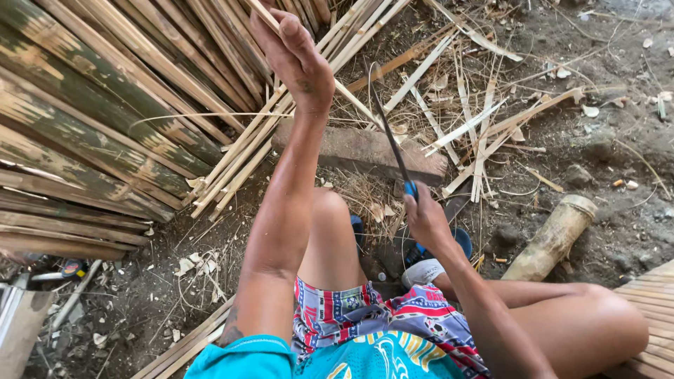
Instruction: The person sits on the ground and uses a machete to split long bamboo poles into thin strips. They repeatedly strike the bamboo against a wooden block to separate it, then place the finished strips into a pile.
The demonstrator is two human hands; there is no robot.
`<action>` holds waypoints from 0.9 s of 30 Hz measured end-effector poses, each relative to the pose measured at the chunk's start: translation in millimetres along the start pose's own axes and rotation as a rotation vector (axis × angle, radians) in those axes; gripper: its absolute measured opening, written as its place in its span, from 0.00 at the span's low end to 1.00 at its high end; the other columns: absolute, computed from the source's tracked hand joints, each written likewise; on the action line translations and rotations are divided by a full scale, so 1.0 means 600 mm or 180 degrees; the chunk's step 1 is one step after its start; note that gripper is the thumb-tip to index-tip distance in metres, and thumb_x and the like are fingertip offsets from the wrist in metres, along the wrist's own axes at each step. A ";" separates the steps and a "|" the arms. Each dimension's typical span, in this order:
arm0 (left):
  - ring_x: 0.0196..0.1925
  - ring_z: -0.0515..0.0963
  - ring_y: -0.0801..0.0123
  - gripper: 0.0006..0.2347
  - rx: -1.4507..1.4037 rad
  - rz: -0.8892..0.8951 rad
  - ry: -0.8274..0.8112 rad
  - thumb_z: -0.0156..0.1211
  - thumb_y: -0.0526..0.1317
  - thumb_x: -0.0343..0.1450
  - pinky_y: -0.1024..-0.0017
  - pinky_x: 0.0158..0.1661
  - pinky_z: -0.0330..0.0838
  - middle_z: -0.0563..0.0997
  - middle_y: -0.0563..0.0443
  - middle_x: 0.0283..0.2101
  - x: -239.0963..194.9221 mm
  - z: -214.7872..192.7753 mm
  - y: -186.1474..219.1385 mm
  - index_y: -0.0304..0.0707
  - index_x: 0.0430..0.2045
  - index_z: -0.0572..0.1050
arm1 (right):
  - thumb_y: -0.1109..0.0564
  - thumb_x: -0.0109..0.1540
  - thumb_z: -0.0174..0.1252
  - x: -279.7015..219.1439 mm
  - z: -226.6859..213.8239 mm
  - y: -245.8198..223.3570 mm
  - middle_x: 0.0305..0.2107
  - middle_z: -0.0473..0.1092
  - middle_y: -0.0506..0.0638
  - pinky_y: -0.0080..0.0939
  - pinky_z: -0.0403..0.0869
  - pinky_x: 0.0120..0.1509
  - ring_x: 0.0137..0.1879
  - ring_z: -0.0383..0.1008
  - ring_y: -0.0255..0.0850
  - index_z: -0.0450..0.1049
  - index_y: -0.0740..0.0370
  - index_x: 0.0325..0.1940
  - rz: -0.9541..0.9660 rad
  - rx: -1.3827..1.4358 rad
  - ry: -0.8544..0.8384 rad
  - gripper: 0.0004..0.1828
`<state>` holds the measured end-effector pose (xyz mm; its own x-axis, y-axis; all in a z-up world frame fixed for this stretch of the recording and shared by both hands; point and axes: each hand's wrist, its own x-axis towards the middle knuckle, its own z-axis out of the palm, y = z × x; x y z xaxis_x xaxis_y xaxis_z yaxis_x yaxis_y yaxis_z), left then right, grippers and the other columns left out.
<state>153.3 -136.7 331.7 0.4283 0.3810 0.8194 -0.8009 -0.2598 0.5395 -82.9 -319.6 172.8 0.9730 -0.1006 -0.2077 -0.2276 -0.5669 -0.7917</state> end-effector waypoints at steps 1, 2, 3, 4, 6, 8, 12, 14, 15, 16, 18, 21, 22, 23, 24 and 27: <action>0.26 0.62 0.82 0.20 -0.0012 -0.0004 -0.0015 0.35 0.58 0.83 0.77 0.26 0.62 0.64 0.58 0.34 -0.004 0.005 0.003 0.42 0.56 0.62 | 0.49 0.72 0.42 0.009 -0.005 -0.027 0.27 0.73 0.64 0.62 0.71 0.33 0.29 0.75 0.61 0.57 0.59 0.63 -0.0008 0.0093 -0.0187 0.18; 0.26 0.62 0.82 0.22 -0.0025 -0.0008 -0.0029 0.35 0.57 0.83 0.78 0.26 0.63 0.64 0.58 0.35 -0.007 0.010 0.006 0.40 0.61 0.62 | 0.51 0.72 0.43 0.014 -0.005 -0.050 0.26 0.72 0.64 0.61 0.68 0.32 0.29 0.74 0.61 0.56 0.60 0.64 -0.0541 0.0036 0.0106 0.19; 0.30 0.65 0.79 0.20 0.0145 0.0159 -0.0007 0.35 0.55 0.84 0.76 0.30 0.66 0.66 0.57 0.39 -0.013 0.012 0.008 0.41 0.60 0.62 | 0.52 0.72 0.45 0.018 -0.003 -0.066 0.25 0.71 0.64 0.60 0.66 0.32 0.29 0.72 0.61 0.55 0.61 0.65 -0.1075 -0.0039 0.0384 0.19; 0.34 0.68 0.77 0.18 0.0311 0.0328 0.0010 0.35 0.53 0.85 0.73 0.35 0.69 0.67 0.55 0.42 -0.017 0.013 0.009 0.41 0.60 0.61 | 0.52 0.72 0.45 0.023 0.006 -0.077 0.26 0.71 0.64 0.60 0.67 0.32 0.28 0.72 0.60 0.55 0.62 0.65 -0.1271 0.0019 0.0474 0.19; 0.36 0.68 0.77 0.14 0.0421 0.0345 0.0113 0.36 0.49 0.86 0.74 0.35 0.70 0.68 0.55 0.44 -0.020 0.021 0.006 0.42 0.59 0.62 | 0.53 0.72 0.44 0.043 0.025 -0.073 0.27 0.71 0.63 0.60 0.69 0.31 0.28 0.73 0.58 0.55 0.63 0.64 -0.1692 0.0119 0.0649 0.19; 0.31 0.65 0.82 0.10 0.0322 0.0015 0.0256 0.38 0.44 0.85 0.80 0.28 0.66 0.66 0.57 0.40 -0.022 0.026 -0.005 0.43 0.56 0.65 | 0.50 0.73 0.44 0.079 0.050 -0.038 0.25 0.72 0.62 0.58 0.72 0.30 0.28 0.75 0.54 0.56 0.62 0.62 -0.1040 0.0016 0.0428 0.18; 0.32 0.64 0.82 0.06 0.0287 0.0118 0.0161 0.38 0.38 0.86 0.78 0.31 0.66 0.64 0.57 0.39 -0.023 0.014 -0.017 0.48 0.54 0.64 | 0.49 0.74 0.43 0.150 0.055 0.067 0.24 0.70 0.58 0.55 0.73 0.27 0.26 0.73 0.51 0.58 0.63 0.58 0.0316 -0.0379 -0.0018 0.16; 0.27 0.66 0.82 0.07 0.0080 -0.0100 -0.0023 0.39 0.36 0.83 0.81 0.25 0.67 0.64 0.56 0.39 -0.019 0.016 -0.019 0.44 0.53 0.64 | 0.50 0.74 0.42 0.167 0.037 0.075 0.23 0.69 0.57 0.53 0.72 0.25 0.25 0.71 0.50 0.59 0.63 0.57 0.0359 -0.0405 -0.0065 0.15; 0.23 0.65 0.83 0.08 -0.0292 -0.0183 -0.0148 0.39 0.35 0.81 0.81 0.22 0.64 0.65 0.57 0.33 -0.016 0.013 -0.021 0.42 0.53 0.63 | 0.50 0.74 0.42 0.164 0.032 0.061 0.23 0.68 0.56 0.52 0.71 0.24 0.24 0.70 0.49 0.59 0.64 0.56 0.0204 -0.0293 -0.0072 0.14; 0.20 0.63 0.83 0.09 -0.0670 -0.0265 -0.0271 0.39 0.34 0.80 0.82 0.18 0.62 0.67 0.59 0.28 -0.010 0.009 -0.024 0.41 0.53 0.63 | 0.50 0.74 0.41 0.154 0.029 0.040 0.23 0.67 0.55 0.51 0.71 0.23 0.23 0.69 0.49 0.59 0.64 0.55 0.0069 -0.0152 -0.0106 0.14; 0.16 0.62 0.82 0.08 -0.1302 -0.0175 -0.0432 0.41 0.33 0.78 0.81 0.15 0.60 0.67 0.58 0.24 0.009 0.029 -0.032 0.39 0.50 0.65 | 0.51 0.74 0.40 0.143 0.013 -0.026 0.22 0.65 0.54 0.50 0.70 0.21 0.22 0.66 0.47 0.60 0.64 0.53 -0.0295 0.0169 -0.0072 0.13; 0.17 0.61 0.78 0.05 -0.1712 -0.0074 -0.0463 0.45 0.33 0.79 0.77 0.14 0.59 0.65 0.55 0.27 -0.001 0.035 -0.041 0.39 0.44 0.70 | 0.54 0.73 0.42 0.090 0.017 -0.102 0.20 0.66 0.54 0.50 0.69 0.19 0.20 0.68 0.48 0.59 0.66 0.51 -0.0874 0.0271 0.0173 0.11; 0.17 0.61 0.79 0.05 -0.1760 -0.0122 -0.0428 0.45 0.33 0.79 0.77 0.14 0.60 0.66 0.55 0.26 -0.002 0.034 -0.042 0.39 0.43 0.70 | 0.55 0.72 0.43 0.082 0.013 -0.117 0.20 0.67 0.55 0.51 0.69 0.19 0.19 0.69 0.48 0.58 0.66 0.51 -0.1083 0.0264 0.0296 0.10; 0.17 0.62 0.79 0.05 -0.1802 -0.0174 -0.0393 0.46 0.33 0.79 0.76 0.13 0.60 0.67 0.54 0.25 -0.004 0.032 -0.040 0.38 0.43 0.70 | 0.55 0.72 0.43 0.086 0.004 -0.127 0.19 0.68 0.57 0.53 0.69 0.21 0.20 0.71 0.50 0.58 0.65 0.50 -0.0842 0.0374 0.0253 0.10; 0.17 0.62 0.80 0.05 -0.1697 -0.0209 -0.0425 0.45 0.33 0.78 0.77 0.14 0.60 0.67 0.54 0.25 -0.005 0.029 -0.037 0.39 0.42 0.70 | 0.55 0.71 0.44 0.096 -0.002 -0.135 0.19 0.70 0.59 0.55 0.70 0.23 0.20 0.72 0.52 0.58 0.65 0.50 -0.0601 0.0484 0.0211 0.10; 0.17 0.62 0.80 0.04 -0.1457 -0.0212 -0.0434 0.45 0.33 0.77 0.77 0.17 0.61 0.66 0.54 0.25 -0.004 0.017 -0.034 0.40 0.40 0.69 | 0.54 0.72 0.47 0.101 -0.008 -0.129 0.20 0.72 0.66 0.64 0.69 0.29 0.25 0.73 0.63 0.58 0.64 0.51 -0.0642 0.0148 0.0254 0.12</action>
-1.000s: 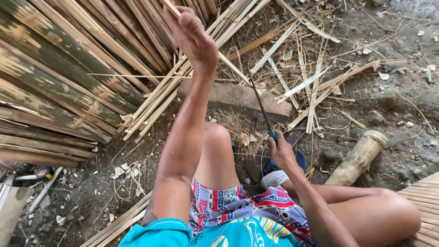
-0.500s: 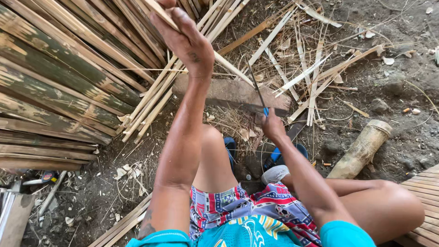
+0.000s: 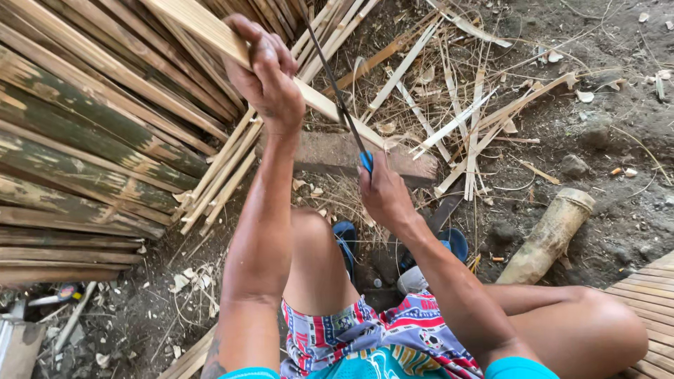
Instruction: The person sits on the ground and uses a machete to split long bamboo poles into thin strips. They repeatedly strike the bamboo against a wooden block to separate it, then place the finished strips into a pile.
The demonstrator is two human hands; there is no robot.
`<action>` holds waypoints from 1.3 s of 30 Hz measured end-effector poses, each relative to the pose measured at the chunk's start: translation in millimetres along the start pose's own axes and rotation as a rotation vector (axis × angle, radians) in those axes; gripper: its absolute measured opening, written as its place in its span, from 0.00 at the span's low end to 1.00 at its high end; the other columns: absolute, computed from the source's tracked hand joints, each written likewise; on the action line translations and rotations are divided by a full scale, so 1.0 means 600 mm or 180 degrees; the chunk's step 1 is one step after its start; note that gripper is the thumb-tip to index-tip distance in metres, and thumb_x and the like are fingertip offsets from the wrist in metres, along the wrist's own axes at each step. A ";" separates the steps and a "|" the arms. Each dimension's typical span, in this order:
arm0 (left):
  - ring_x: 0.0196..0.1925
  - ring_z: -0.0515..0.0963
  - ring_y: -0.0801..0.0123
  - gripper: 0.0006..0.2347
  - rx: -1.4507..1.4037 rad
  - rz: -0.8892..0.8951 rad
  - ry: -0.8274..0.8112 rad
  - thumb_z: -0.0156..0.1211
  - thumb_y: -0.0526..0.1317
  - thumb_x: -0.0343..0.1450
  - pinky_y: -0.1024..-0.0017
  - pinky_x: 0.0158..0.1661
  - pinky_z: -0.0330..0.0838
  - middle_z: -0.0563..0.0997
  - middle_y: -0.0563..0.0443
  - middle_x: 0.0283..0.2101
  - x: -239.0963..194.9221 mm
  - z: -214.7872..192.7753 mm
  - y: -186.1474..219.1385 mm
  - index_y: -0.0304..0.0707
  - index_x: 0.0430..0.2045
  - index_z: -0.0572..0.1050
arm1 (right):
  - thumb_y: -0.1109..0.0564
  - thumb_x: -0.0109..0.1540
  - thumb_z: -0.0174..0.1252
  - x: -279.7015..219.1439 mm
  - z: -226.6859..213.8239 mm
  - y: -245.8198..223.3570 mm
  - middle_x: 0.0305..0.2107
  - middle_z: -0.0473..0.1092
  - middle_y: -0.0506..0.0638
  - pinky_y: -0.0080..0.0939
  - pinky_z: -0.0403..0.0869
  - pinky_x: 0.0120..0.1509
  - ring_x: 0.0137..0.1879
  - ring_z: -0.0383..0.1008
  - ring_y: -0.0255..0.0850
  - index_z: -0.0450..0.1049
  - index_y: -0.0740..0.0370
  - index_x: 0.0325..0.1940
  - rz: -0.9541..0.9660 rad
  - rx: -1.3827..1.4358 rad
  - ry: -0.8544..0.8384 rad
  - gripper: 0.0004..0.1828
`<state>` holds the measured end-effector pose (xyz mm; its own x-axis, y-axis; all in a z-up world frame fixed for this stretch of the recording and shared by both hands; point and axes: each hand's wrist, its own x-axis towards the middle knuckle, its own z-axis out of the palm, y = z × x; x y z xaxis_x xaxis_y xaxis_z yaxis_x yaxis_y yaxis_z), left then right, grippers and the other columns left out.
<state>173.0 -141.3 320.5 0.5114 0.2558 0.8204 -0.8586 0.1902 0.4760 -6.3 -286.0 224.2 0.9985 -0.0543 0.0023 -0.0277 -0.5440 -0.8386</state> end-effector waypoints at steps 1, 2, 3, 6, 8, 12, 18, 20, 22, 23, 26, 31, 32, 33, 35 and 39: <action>0.17 0.62 0.80 0.04 0.0011 0.0044 -0.0010 0.45 0.33 0.77 0.77 0.18 0.60 0.65 0.55 0.25 0.004 -0.004 -0.001 0.40 0.39 0.69 | 0.54 0.72 0.49 -0.004 0.004 0.007 0.21 0.72 0.68 0.67 0.68 0.31 0.27 0.73 0.68 0.58 0.65 0.52 -0.0129 -0.0210 0.0011 0.12; 0.17 0.61 0.80 0.04 -0.0019 0.0105 -0.0053 0.44 0.33 0.77 0.77 0.19 0.60 0.64 0.56 0.24 0.012 -0.003 -0.007 0.41 0.39 0.69 | 0.54 0.71 0.49 -0.007 0.013 0.016 0.23 0.72 0.69 0.68 0.68 0.31 0.28 0.73 0.69 0.58 0.64 0.52 -0.0337 -0.0196 0.0174 0.13; 0.18 0.61 0.79 0.04 -0.0074 0.0043 -0.0033 0.45 0.33 0.77 0.77 0.19 0.60 0.64 0.56 0.24 0.011 -0.003 -0.008 0.41 0.39 0.69 | 0.53 0.70 0.50 -0.015 0.025 0.026 0.24 0.72 0.70 0.69 0.68 0.31 0.29 0.73 0.70 0.58 0.63 0.52 -0.0546 -0.0185 0.0336 0.13; 0.18 0.61 0.79 0.03 -0.0039 -0.0112 0.0058 0.45 0.33 0.77 0.76 0.20 0.60 0.64 0.56 0.23 -0.001 -0.014 0.003 0.40 0.39 0.68 | 0.51 0.69 0.51 0.009 0.045 0.067 0.25 0.72 0.69 0.68 0.70 0.32 0.29 0.74 0.70 0.59 0.61 0.53 -0.0294 -0.0483 0.0470 0.14; 0.17 0.61 0.81 0.04 0.0193 -0.0093 0.0112 0.44 0.33 0.77 0.77 0.18 0.61 0.64 0.56 0.23 -0.003 -0.018 0.010 0.41 0.38 0.69 | 0.50 0.70 0.49 0.024 0.045 0.079 0.24 0.73 0.68 0.66 0.73 0.31 0.28 0.75 0.67 0.59 0.61 0.53 0.0114 -0.0456 0.0257 0.14; 0.17 0.62 0.79 0.04 0.0323 -0.0024 0.0348 0.45 0.33 0.77 0.77 0.18 0.62 0.66 0.54 0.26 0.011 -0.006 -0.002 0.42 0.39 0.68 | 0.50 0.72 0.44 0.004 0.046 0.059 0.23 0.73 0.65 0.59 0.75 0.28 0.25 0.76 0.62 0.58 0.62 0.57 0.0255 -0.0115 -0.0160 0.15; 0.19 0.62 0.79 0.05 0.0307 -0.0103 0.0334 0.45 0.33 0.77 0.76 0.19 0.62 0.66 0.53 0.27 -0.008 0.000 -0.002 0.41 0.42 0.70 | 0.50 0.68 0.50 0.055 0.096 0.197 0.32 0.75 0.68 0.69 0.73 0.45 0.38 0.77 0.69 0.61 0.62 0.59 0.0770 -0.0814 -0.0049 0.19; 0.19 0.63 0.79 0.05 0.0366 -0.0116 0.0405 0.45 0.33 0.77 0.76 0.18 0.63 0.65 0.54 0.27 -0.013 0.016 -0.007 0.42 0.42 0.69 | 0.46 0.71 0.50 0.067 0.089 0.257 0.36 0.74 0.73 0.71 0.72 0.51 0.42 0.74 0.73 0.60 0.60 0.60 0.1438 -0.0917 -0.0268 0.20; 0.18 0.61 0.80 0.04 0.0499 -0.0206 0.0373 0.45 0.33 0.79 0.78 0.18 0.60 0.64 0.56 0.27 -0.008 0.007 -0.005 0.44 0.41 0.68 | 0.50 0.71 0.51 0.070 0.090 0.271 0.39 0.72 0.74 0.71 0.72 0.47 0.40 0.74 0.73 0.61 0.62 0.59 0.0644 -0.0844 0.0050 0.18; 0.17 0.60 0.81 0.03 0.0564 -0.0263 0.0362 0.46 0.33 0.80 0.79 0.18 0.58 0.64 0.57 0.27 -0.007 0.005 -0.006 0.44 0.41 0.68 | 0.52 0.70 0.51 0.070 0.082 0.266 0.40 0.72 0.74 0.71 0.72 0.45 0.39 0.75 0.72 0.61 0.62 0.59 0.0258 -0.0810 0.0204 0.17; 0.17 0.61 0.82 0.07 0.0471 -0.0049 0.0438 0.45 0.33 0.78 0.79 0.16 0.61 0.66 0.57 0.27 -0.002 0.003 -0.017 0.42 0.49 0.70 | 0.51 0.72 0.45 0.045 0.087 0.223 0.39 0.69 0.68 0.64 0.75 0.37 0.35 0.76 0.64 0.59 0.61 0.62 0.0023 0.0038 0.0391 0.18; 0.21 0.67 0.79 0.15 0.0797 -0.0260 0.0659 0.44 0.35 0.80 0.80 0.19 0.63 0.72 0.54 0.33 0.008 0.023 -0.044 0.42 0.63 0.61 | 0.51 0.70 0.46 0.068 0.087 0.246 0.35 0.71 0.66 0.64 0.74 0.44 0.37 0.77 0.64 0.58 0.63 0.63 0.0316 -0.0316 0.0332 0.20; 0.22 0.67 0.79 0.17 0.0827 -0.0411 0.0681 0.43 0.35 0.81 0.80 0.20 0.63 0.72 0.54 0.31 0.008 0.026 -0.045 0.42 0.66 0.59 | 0.51 0.69 0.46 0.072 0.091 0.261 0.36 0.72 0.68 0.66 0.73 0.48 0.39 0.77 0.66 0.58 0.64 0.64 0.0681 -0.0540 0.0169 0.22; 0.24 0.68 0.79 0.18 0.1177 -0.0207 0.0609 0.42 0.36 0.81 0.81 0.22 0.66 0.73 0.56 0.35 0.002 0.030 -0.042 0.44 0.68 0.57 | 0.51 0.69 0.46 0.076 0.093 0.277 0.37 0.72 0.70 0.66 0.73 0.49 0.40 0.76 0.67 0.57 0.66 0.64 0.0877 -0.0697 -0.0058 0.23; 0.28 0.69 0.80 0.20 0.1860 0.0249 0.0408 0.40 0.36 0.83 0.81 0.27 0.70 0.74 0.58 0.44 0.006 0.035 -0.036 0.50 0.72 0.52 | 0.50 0.70 0.46 0.096 0.094 0.298 0.39 0.73 0.73 0.66 0.74 0.51 0.43 0.76 0.67 0.56 0.69 0.64 0.1231 -0.0970 -0.0495 0.24; 0.24 0.63 0.81 0.14 0.1595 0.0188 0.0375 0.38 0.35 0.81 0.81 0.23 0.68 0.71 0.53 0.49 0.021 0.035 -0.043 0.45 0.63 0.57 | 0.50 0.70 0.46 0.079 0.076 0.266 0.34 0.73 0.71 0.61 0.73 0.39 0.35 0.76 0.64 0.58 0.68 0.59 0.0507 -0.0868 -0.0012 0.20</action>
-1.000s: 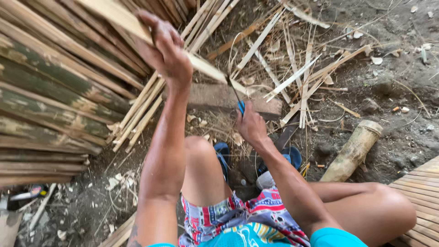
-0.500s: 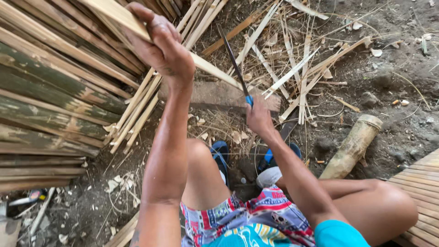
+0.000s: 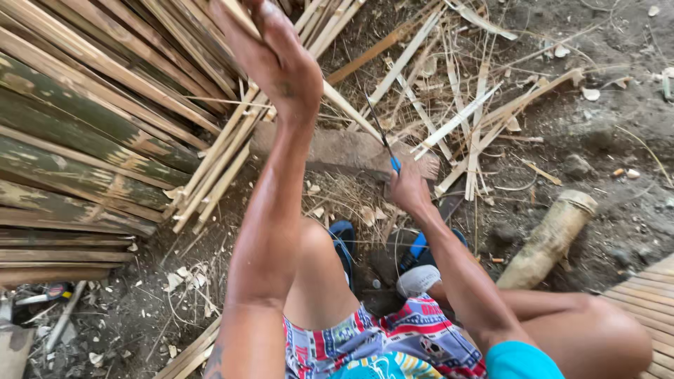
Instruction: The person sits on the ground and uses a machete to split long bamboo poles into thin strips. They repeatedly strike the bamboo against a wooden block to separate it, then place the finished strips into a pile.
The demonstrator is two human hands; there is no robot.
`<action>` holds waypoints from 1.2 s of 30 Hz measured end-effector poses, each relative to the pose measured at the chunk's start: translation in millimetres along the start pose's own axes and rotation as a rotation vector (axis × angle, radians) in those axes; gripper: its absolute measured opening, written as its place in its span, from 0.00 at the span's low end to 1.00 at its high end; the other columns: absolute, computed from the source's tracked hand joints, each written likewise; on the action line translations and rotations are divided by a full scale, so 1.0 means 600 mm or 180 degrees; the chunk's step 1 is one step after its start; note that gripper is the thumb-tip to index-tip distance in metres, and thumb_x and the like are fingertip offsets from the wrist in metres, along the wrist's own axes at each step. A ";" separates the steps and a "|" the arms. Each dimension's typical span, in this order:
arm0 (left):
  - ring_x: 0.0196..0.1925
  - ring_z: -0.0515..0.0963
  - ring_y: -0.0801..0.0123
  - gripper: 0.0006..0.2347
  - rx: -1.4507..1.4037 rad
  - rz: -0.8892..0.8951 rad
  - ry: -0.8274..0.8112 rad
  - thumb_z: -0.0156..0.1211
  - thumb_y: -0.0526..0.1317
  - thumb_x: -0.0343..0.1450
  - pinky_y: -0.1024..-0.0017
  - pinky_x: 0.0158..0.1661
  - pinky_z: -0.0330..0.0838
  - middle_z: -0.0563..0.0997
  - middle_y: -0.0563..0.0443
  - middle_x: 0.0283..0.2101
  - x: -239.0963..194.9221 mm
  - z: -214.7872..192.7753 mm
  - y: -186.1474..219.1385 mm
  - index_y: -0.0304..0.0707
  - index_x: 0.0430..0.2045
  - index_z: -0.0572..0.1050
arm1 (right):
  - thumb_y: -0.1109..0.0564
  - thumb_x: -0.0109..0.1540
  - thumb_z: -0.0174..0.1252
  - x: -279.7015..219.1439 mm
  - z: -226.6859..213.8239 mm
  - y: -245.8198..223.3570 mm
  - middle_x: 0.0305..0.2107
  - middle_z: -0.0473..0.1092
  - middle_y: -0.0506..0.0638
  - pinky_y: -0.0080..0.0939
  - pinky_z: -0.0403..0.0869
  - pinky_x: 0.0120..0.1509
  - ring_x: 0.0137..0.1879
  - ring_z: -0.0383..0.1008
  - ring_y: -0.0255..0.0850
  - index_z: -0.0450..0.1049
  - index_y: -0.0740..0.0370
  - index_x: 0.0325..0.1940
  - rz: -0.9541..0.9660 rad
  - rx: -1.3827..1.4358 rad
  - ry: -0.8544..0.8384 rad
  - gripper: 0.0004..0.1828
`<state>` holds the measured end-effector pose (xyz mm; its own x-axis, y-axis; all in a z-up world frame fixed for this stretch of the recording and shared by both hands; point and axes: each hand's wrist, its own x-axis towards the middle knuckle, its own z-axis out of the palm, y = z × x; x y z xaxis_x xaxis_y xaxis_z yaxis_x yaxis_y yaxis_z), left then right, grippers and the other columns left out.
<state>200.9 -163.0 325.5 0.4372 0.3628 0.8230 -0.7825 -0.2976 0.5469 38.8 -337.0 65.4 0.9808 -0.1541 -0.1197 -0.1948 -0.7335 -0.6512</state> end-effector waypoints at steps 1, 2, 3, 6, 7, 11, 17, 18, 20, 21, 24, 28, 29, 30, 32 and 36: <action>0.24 0.64 0.80 0.11 -0.0163 -0.0112 -0.0029 0.39 0.34 0.81 0.79 0.23 0.66 0.69 0.55 0.42 -0.008 -0.008 0.002 0.46 0.58 0.61 | 0.50 0.71 0.45 -0.014 -0.012 -0.026 0.33 0.73 0.70 0.59 0.73 0.35 0.33 0.76 0.63 0.58 0.68 0.58 0.0159 0.0263 -0.0093 0.19; 0.23 0.64 0.80 0.10 -0.0316 -0.0166 -0.0030 0.40 0.34 0.81 0.79 0.23 0.64 0.68 0.56 0.38 -0.003 -0.009 -0.004 0.45 0.56 0.63 | 0.51 0.71 0.45 -0.023 -0.023 -0.053 0.31 0.72 0.69 0.58 0.73 0.32 0.31 0.76 0.62 0.58 0.67 0.58 0.0176 0.0500 -0.0110 0.18; 0.23 0.64 0.80 0.10 -0.0452 -0.0288 -0.0017 0.40 0.33 0.81 0.79 0.22 0.63 0.68 0.57 0.33 -0.013 -0.011 -0.004 0.45 0.55 0.64 | 0.51 0.72 0.44 -0.038 -0.038 -0.068 0.30 0.72 0.68 0.56 0.72 0.29 0.29 0.76 0.61 0.59 0.67 0.58 0.0131 0.0697 -0.0096 0.18; 0.21 0.63 0.82 0.13 -0.0869 -0.0353 0.0031 0.40 0.33 0.80 0.80 0.19 0.62 0.69 0.58 0.32 -0.009 -0.015 -0.013 0.41 0.59 0.64 | 0.51 0.72 0.46 -0.046 -0.047 -0.088 0.26 0.69 0.64 0.55 0.71 0.24 0.24 0.74 0.57 0.60 0.66 0.55 -0.0861 0.1063 0.0596 0.16; 0.22 0.63 0.81 0.12 -0.1002 -0.0279 0.0038 0.40 0.32 0.81 0.79 0.19 0.63 0.69 0.57 0.34 -0.008 -0.018 -0.008 0.42 0.58 0.65 | 0.51 0.72 0.47 -0.040 -0.041 -0.080 0.24 0.68 0.62 0.56 0.71 0.27 0.25 0.73 0.57 0.61 0.67 0.55 -0.1369 0.1090 0.0988 0.16; 0.28 0.65 0.80 0.16 -0.0177 -0.0193 0.0058 0.40 0.33 0.83 0.76 0.27 0.67 0.72 0.56 0.42 -0.009 -0.010 0.008 0.44 0.67 0.57 | 0.50 0.70 0.51 -0.007 0.033 0.007 0.36 0.70 0.71 0.64 0.73 0.40 0.38 0.74 0.70 0.63 0.65 0.54 -0.0912 0.0164 0.1167 0.16; 0.29 0.67 0.81 0.19 0.0231 0.0065 0.0022 0.37 0.34 0.82 0.79 0.26 0.69 0.72 0.55 0.49 -0.001 -0.012 0.011 0.49 0.69 0.54 | 0.48 0.71 0.52 0.021 0.036 0.043 0.39 0.71 0.74 0.68 0.71 0.50 0.46 0.72 0.73 0.65 0.69 0.53 -0.0011 -0.0234 0.0096 0.19; 0.27 0.66 0.82 0.19 -0.0165 -0.0021 0.0016 0.37 0.34 0.81 0.79 0.25 0.68 0.71 0.57 0.43 0.001 -0.013 0.005 0.47 0.69 0.54 | 0.49 0.71 0.51 0.016 0.024 0.021 0.39 0.71 0.74 0.68 0.71 0.49 0.46 0.72 0.73 0.65 0.68 0.54 -0.0198 -0.0046 0.0299 0.18; 0.23 0.64 0.84 0.20 -0.0900 -0.0272 -0.0024 0.37 0.33 0.80 0.80 0.22 0.64 0.69 0.61 0.33 -0.015 -0.028 0.001 0.44 0.70 0.53 | 0.50 0.70 0.49 -0.031 0.014 -0.018 0.41 0.71 0.75 0.69 0.70 0.47 0.45 0.72 0.72 0.66 0.67 0.56 -0.0530 0.0320 0.0604 0.18; 0.22 0.63 0.84 0.20 -0.0919 -0.0246 -0.0012 0.37 0.33 0.81 0.81 0.21 0.62 0.69 0.62 0.31 -0.020 -0.033 -0.005 0.44 0.70 0.53 | 0.49 0.69 0.49 -0.048 0.010 -0.030 0.39 0.72 0.74 0.68 0.71 0.47 0.45 0.73 0.72 0.66 0.66 0.56 -0.0544 0.0421 0.0607 0.19; 0.21 0.63 0.83 0.19 -0.0827 -0.0130 0.0033 0.38 0.34 0.83 0.81 0.19 0.60 0.70 0.60 0.29 -0.007 -0.026 -0.017 0.44 0.71 0.53 | 0.46 0.69 0.48 -0.036 0.020 -0.029 0.36 0.74 0.72 0.67 0.73 0.48 0.44 0.76 0.70 0.65 0.65 0.56 -0.0177 0.0381 0.0368 0.20; 0.22 0.64 0.80 0.14 -0.0573 -0.0149 0.0024 0.38 0.35 0.85 0.78 0.19 0.64 0.70 0.55 0.35 -0.026 -0.026 -0.004 0.47 0.67 0.58 | 0.46 0.70 0.48 0.005 0.062 0.072 0.37 0.74 0.73 0.70 0.71 0.51 0.45 0.75 0.73 0.65 0.65 0.53 0.0764 -0.0339 -0.0286 0.19; 0.22 0.64 0.80 0.14 -0.0595 -0.0080 0.0059 0.38 0.36 0.84 0.79 0.19 0.64 0.68 0.54 0.37 -0.023 -0.025 -0.001 0.47 0.66 0.58 | 0.45 0.69 0.50 0.010 0.074 0.091 0.37 0.74 0.74 0.70 0.71 0.51 0.44 0.75 0.74 0.64 0.66 0.52 0.0767 -0.0417 -0.0277 0.20; 0.22 0.63 0.80 0.13 -0.0616 -0.0010 0.0094 0.38 0.37 0.84 0.79 0.19 0.64 0.67 0.53 0.39 -0.020 -0.024 0.002 0.47 0.65 0.58 | 0.45 0.69 0.50 0.009 0.089 0.103 0.37 0.74 0.74 0.70 0.71 0.52 0.45 0.75 0.74 0.64 0.65 0.53 0.0763 -0.0342 -0.0242 0.20; 0.24 0.61 0.79 0.15 -0.0610 0.0127 0.0289 0.38 0.39 0.83 0.82 0.17 0.62 0.66 0.48 0.46 -0.015 -0.022 0.006 0.46 0.65 0.53 | 0.47 0.67 0.50 -0.026 0.113 0.122 0.37 0.74 0.75 0.69 0.71 0.53 0.46 0.74 0.74 0.63 0.63 0.56 0.0793 -0.0214 -0.0194 0.20; 0.23 0.71 0.78 0.09 -0.0878 0.0076 -0.0004 0.40 0.46 0.84 0.79 0.21 0.68 0.74 0.56 0.31 -0.012 -0.030 0.038 0.45 0.51 0.67 | 0.44 0.64 0.52 -0.084 0.101 0.118 0.38 0.73 0.73 0.69 0.70 0.49 0.45 0.73 0.74 0.65 0.60 0.55 0.0698 0.0183 0.0033 0.22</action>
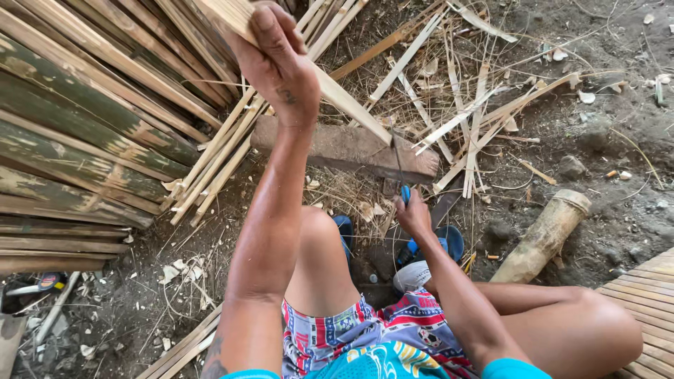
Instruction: The person sits on the ground and uses a machete to split long bamboo poles into thin strips. They repeatedly strike the bamboo against a wooden block to separate it, then place the finished strips into a pile.
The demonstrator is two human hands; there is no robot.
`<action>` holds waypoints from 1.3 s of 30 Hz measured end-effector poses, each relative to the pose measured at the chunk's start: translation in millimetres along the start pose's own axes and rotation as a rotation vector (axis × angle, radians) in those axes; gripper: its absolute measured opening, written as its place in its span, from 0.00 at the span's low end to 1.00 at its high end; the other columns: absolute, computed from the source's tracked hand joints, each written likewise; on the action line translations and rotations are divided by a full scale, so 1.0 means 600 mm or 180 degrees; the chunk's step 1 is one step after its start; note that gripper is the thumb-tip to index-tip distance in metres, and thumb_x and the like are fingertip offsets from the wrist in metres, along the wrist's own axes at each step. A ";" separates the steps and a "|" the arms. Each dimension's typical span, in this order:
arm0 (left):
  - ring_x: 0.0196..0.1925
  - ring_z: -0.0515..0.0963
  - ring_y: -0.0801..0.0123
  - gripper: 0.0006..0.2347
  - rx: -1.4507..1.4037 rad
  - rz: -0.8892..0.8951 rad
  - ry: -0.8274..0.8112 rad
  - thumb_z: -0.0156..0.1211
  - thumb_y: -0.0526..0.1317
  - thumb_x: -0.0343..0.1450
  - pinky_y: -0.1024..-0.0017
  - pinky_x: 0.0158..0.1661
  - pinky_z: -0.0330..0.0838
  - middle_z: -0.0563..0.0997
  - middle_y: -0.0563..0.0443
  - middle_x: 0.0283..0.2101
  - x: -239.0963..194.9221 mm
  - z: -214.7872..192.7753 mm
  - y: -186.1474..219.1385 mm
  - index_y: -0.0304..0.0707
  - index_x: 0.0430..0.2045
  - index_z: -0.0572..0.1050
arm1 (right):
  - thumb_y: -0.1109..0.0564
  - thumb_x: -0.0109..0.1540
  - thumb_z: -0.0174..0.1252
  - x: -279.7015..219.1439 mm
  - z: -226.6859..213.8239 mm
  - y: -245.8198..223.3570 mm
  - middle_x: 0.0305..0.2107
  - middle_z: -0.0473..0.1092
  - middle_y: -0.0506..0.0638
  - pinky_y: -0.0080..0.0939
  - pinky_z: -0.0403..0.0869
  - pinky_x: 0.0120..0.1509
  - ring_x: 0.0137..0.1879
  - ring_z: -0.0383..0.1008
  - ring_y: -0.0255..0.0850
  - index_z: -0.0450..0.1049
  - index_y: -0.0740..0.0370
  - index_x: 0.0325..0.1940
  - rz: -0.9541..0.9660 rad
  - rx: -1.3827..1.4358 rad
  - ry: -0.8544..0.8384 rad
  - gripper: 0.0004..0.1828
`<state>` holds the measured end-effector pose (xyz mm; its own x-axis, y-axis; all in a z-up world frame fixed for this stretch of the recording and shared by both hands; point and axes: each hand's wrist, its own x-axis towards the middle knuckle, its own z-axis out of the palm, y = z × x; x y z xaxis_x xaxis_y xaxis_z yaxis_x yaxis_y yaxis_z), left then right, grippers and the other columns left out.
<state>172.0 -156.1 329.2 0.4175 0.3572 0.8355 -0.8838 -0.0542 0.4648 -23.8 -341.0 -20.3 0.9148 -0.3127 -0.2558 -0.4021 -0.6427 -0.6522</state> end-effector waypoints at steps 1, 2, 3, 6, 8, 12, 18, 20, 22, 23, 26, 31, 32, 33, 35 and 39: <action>0.26 0.74 0.75 0.10 0.0022 0.0102 -0.0173 0.39 0.46 0.85 0.75 0.24 0.71 0.75 0.55 0.31 0.000 -0.003 0.011 0.45 0.45 0.68 | 0.41 0.68 0.50 -0.012 -0.017 -0.015 0.36 0.73 0.72 0.68 0.70 0.47 0.44 0.73 0.73 0.66 0.60 0.53 0.0048 0.0118 -0.0012 0.21; 0.29 0.76 0.72 0.12 0.0042 0.0204 -0.0345 0.39 0.47 0.85 0.70 0.28 0.75 0.76 0.53 0.30 0.002 -0.003 0.021 0.45 0.39 0.70 | 0.38 0.71 0.48 -0.025 -0.040 -0.037 0.33 0.74 0.70 0.67 0.70 0.45 0.43 0.73 0.71 0.67 0.60 0.52 0.0095 0.0237 -0.0023 0.22; 0.28 0.78 0.73 0.14 -0.0069 0.0098 -0.0396 0.39 0.48 0.84 0.71 0.27 0.75 0.77 0.53 0.29 0.008 -0.001 0.026 0.43 0.38 0.71 | 0.38 0.71 0.46 -0.036 -0.069 -0.065 0.30 0.72 0.67 0.64 0.70 0.42 0.38 0.73 0.67 0.67 0.60 0.51 -0.0200 0.0533 -0.0042 0.23; 0.25 0.78 0.76 0.18 -0.0439 -0.0248 -0.0445 0.40 0.52 0.82 0.74 0.23 0.75 0.77 0.51 0.29 0.012 0.003 0.036 0.38 0.35 0.71 | 0.38 0.71 0.41 -0.083 -0.147 -0.170 0.22 0.67 0.60 0.57 0.69 0.33 0.28 0.70 0.55 0.66 0.61 0.49 -0.0798 0.1473 -0.0321 0.24; 0.23 0.74 0.76 0.19 -0.0737 -0.0480 -0.0378 0.42 0.54 0.80 0.74 0.20 0.72 0.73 0.48 0.32 0.003 0.006 0.037 0.35 0.37 0.71 | 0.39 0.70 0.41 -0.113 -0.173 -0.228 0.20 0.62 0.58 0.55 0.66 0.28 0.24 0.65 0.50 0.66 0.62 0.47 -0.0801 0.2233 -0.0819 0.23; 0.17 0.65 0.76 0.20 -0.1078 -0.0751 -0.0258 0.44 0.55 0.81 0.73 0.16 0.65 0.67 0.54 0.22 0.001 -0.013 0.015 0.37 0.30 0.69 | 0.39 0.71 0.42 -0.107 -0.130 -0.211 0.21 0.65 0.57 0.53 0.67 0.33 0.27 0.68 0.51 0.67 0.64 0.43 -0.1427 0.1499 -0.0007 0.24; 0.14 0.62 0.74 0.21 -0.1040 -0.0919 -0.0160 0.45 0.57 0.80 0.74 0.14 0.61 0.63 0.54 0.21 0.005 -0.047 0.012 0.38 0.28 0.67 | 0.37 0.74 0.41 0.025 0.013 0.008 0.23 0.67 0.58 0.55 0.68 0.39 0.30 0.67 0.51 0.71 0.66 0.36 -0.0275 0.1081 0.0078 0.30; 0.14 0.62 0.74 0.20 -0.1120 -0.1013 -0.0164 0.46 0.56 0.81 0.73 0.15 0.62 0.63 0.53 0.21 0.009 -0.046 0.000 0.38 0.29 0.67 | 0.36 0.73 0.41 0.034 0.001 0.009 0.21 0.67 0.56 0.53 0.68 0.39 0.29 0.67 0.48 0.70 0.67 0.35 -0.0062 0.1114 -0.0084 0.32; 0.12 0.65 0.73 0.21 -0.1072 -0.0996 -0.0325 0.47 0.56 0.79 0.72 0.12 0.65 0.64 0.54 0.18 0.010 -0.042 -0.018 0.37 0.25 0.70 | 0.37 0.75 0.39 0.004 -0.047 -0.035 0.21 0.67 0.52 0.49 0.68 0.36 0.28 0.67 0.43 0.70 0.66 0.35 -0.0501 0.1176 0.0037 0.31; 0.12 0.67 0.73 0.22 -0.1042 -0.0986 -0.0406 0.47 0.56 0.79 0.71 0.11 0.67 0.65 0.54 0.16 0.012 -0.040 -0.030 0.37 0.24 0.71 | 0.36 0.74 0.39 -0.018 -0.074 -0.073 0.21 0.65 0.50 0.48 0.66 0.34 0.28 0.65 0.41 0.69 0.66 0.37 -0.0610 0.1454 -0.0108 0.30; 0.13 0.69 0.72 0.22 -0.1367 -0.1304 -0.1059 0.47 0.56 0.80 0.71 0.13 0.67 0.66 0.52 0.16 0.012 -0.039 -0.064 0.39 0.22 0.70 | 0.35 0.72 0.40 -0.103 -0.140 -0.188 0.20 0.61 0.47 0.42 0.63 0.28 0.26 0.60 0.35 0.67 0.64 0.42 -0.0974 0.2003 -0.0401 0.28; 0.15 0.67 0.69 0.24 -0.2002 -0.1612 -0.1618 0.47 0.61 0.77 0.70 0.15 0.68 0.65 0.50 0.16 0.019 -0.041 -0.078 0.38 0.24 0.70 | 0.35 0.75 0.37 -0.093 -0.137 -0.186 0.24 0.60 0.45 0.38 0.63 0.29 0.28 0.61 0.32 0.64 0.63 0.38 -0.1418 0.1890 -0.0252 0.29; 0.15 0.66 0.70 0.25 -0.1971 -0.1653 -0.1600 0.48 0.62 0.77 0.72 0.14 0.67 0.63 0.51 0.16 0.020 -0.043 -0.075 0.38 0.24 0.69 | 0.35 0.74 0.37 -0.067 -0.117 -0.155 0.22 0.61 0.44 0.38 0.64 0.29 0.27 0.62 0.33 0.66 0.61 0.37 -0.0908 0.1799 -0.0304 0.28; 0.14 0.65 0.71 0.25 -0.1868 -0.1663 -0.1495 0.48 0.63 0.76 0.71 0.15 0.65 0.62 0.52 0.16 0.021 -0.046 -0.070 0.39 0.23 0.68 | 0.36 0.73 0.38 -0.038 -0.100 -0.117 0.20 0.63 0.44 0.38 0.65 0.29 0.27 0.63 0.33 0.68 0.60 0.36 -0.0409 0.1693 -0.0365 0.28; 0.13 0.62 0.74 0.25 -0.1694 -0.1668 -0.1318 0.49 0.64 0.76 0.70 0.18 0.63 0.61 0.54 0.15 0.026 -0.043 -0.059 0.41 0.21 0.66 | 0.36 0.74 0.39 0.002 -0.071 -0.046 0.19 0.63 0.45 0.41 0.65 0.31 0.27 0.62 0.35 0.68 0.61 0.34 -0.0032 0.1426 -0.0432 0.30; 0.13 0.61 0.74 0.26 -0.1760 -0.1552 -0.1110 0.46 0.65 0.76 0.73 0.12 0.62 0.61 0.52 0.17 0.015 -0.033 -0.037 0.40 0.21 0.65 | 0.38 0.75 0.39 0.008 -0.048 -0.014 0.21 0.61 0.50 0.47 0.63 0.31 0.27 0.59 0.40 0.65 0.65 0.33 -0.0405 0.1602 -0.0500 0.30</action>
<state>191.5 -133.2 320.5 0.7433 -0.0939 0.6623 -0.5242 0.5332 0.6640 -17.0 -357.3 4.4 0.9654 -0.1213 -0.2308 -0.2543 -0.2422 -0.9363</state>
